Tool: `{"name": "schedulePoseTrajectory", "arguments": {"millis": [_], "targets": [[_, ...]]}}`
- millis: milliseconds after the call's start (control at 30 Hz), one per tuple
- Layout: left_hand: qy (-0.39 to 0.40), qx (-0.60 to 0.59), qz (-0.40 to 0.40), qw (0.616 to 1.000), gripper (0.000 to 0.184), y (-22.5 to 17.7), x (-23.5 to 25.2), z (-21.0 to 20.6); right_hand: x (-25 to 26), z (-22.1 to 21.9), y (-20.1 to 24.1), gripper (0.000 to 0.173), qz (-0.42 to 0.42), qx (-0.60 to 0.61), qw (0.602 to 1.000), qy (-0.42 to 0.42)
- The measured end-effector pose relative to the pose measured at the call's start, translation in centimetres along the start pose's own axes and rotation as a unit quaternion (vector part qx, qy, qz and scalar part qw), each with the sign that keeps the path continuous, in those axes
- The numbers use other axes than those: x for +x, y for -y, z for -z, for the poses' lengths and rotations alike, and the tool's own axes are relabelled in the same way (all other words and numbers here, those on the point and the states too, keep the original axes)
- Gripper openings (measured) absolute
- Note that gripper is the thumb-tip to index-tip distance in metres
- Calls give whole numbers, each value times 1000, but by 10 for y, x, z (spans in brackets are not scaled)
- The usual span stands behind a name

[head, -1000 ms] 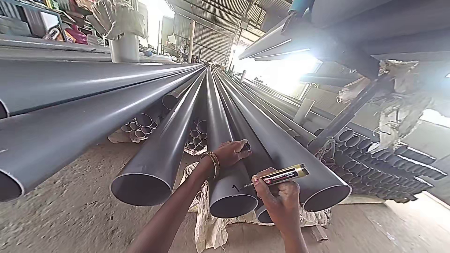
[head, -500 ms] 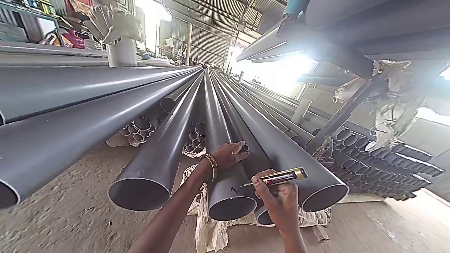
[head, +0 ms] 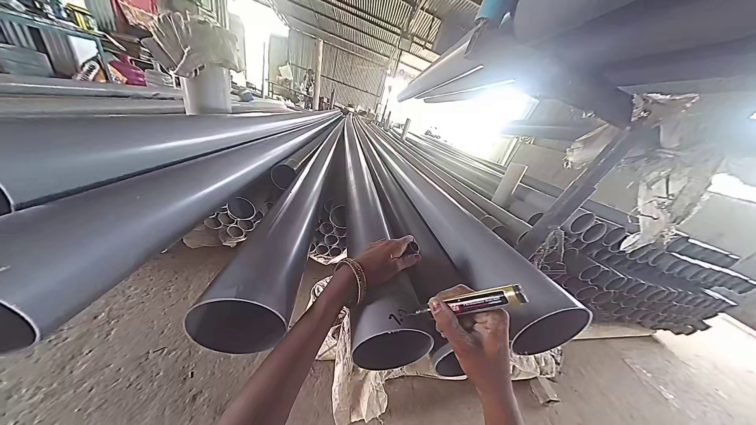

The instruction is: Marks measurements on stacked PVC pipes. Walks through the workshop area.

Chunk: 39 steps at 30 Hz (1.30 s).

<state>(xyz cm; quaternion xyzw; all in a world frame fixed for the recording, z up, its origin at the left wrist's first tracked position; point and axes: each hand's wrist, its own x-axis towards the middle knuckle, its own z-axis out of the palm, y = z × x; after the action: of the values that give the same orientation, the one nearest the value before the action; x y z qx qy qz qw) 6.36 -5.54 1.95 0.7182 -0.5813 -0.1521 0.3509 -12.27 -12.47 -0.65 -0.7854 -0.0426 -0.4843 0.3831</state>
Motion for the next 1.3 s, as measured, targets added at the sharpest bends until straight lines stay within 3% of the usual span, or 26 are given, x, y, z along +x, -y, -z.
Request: {"name": "schedulePoseTrajectory", "arguments": {"millis": [467, 633, 767, 967, 1300], "targets": [[-9, -1, 10, 1000, 43, -2, 0, -1, -1, 0, -3, 8, -24, -25, 999, -24], [-12, -1, 1, 1000, 39, 1, 1, -2, -3, 2, -3, 6, -19, 35, 999, -33], [-14, 0, -1, 1000, 37, 2, 2, -2, -6, 3, -1, 7, -19, 89, 996, 4], [-16, -3, -11, 1000, 37, 8, 5, -4, -5, 4, 5, 10, -17, 74, 996, 50], [-20, 8, -13, 1000, 36, 9, 4, -5, -5, 6, 6, 8, -8, 76, 996, 36]]}}
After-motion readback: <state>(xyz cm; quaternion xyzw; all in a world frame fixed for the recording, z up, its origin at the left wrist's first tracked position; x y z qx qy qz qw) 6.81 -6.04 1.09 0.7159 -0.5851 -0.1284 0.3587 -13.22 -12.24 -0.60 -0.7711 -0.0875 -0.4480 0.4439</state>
